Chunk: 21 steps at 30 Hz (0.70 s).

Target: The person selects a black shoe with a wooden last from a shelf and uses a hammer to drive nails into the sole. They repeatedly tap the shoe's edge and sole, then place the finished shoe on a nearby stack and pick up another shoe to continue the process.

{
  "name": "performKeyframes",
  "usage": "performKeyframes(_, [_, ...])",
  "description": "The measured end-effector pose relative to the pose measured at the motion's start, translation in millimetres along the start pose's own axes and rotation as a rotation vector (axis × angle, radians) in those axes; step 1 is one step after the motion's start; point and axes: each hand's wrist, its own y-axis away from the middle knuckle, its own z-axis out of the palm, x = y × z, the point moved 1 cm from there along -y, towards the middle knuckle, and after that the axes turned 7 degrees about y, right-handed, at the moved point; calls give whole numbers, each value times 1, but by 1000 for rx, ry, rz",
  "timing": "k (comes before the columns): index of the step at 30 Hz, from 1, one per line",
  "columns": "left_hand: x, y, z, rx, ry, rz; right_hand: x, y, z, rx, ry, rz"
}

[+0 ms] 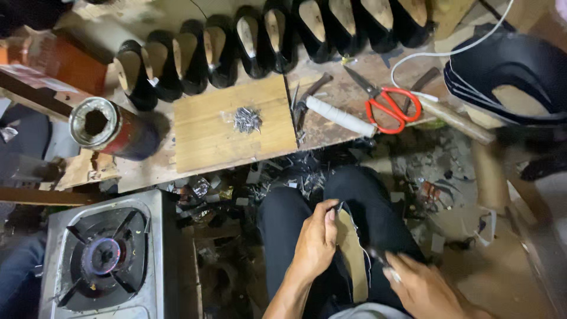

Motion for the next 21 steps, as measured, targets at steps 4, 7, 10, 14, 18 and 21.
performKeyframes(4, [-9, -2, 4, 83, 58, 87, 1, -3, -9, -363, 285, -110])
performKeyframes(7, [-14, -5, 12, 75, 80, 11, -27, -27, -47, -76, 356, -222])
performKeyframes(10, [-20, -11, 20, 50, 150, -115, -54, -96, -96, 373, 355, -348])
performKeyframes(14, [-29, -17, 24, 61, 263, -119, -67, -197, -116, 648, 506, -407])
performKeyframes(18, [-40, -18, 26, 46, 374, -153, -75, -258, -113, 538, 509, -353])
performKeyframes(21, [-47, -16, 25, 39, 393, -176, -75, -256, -121, 453, 156, -331])
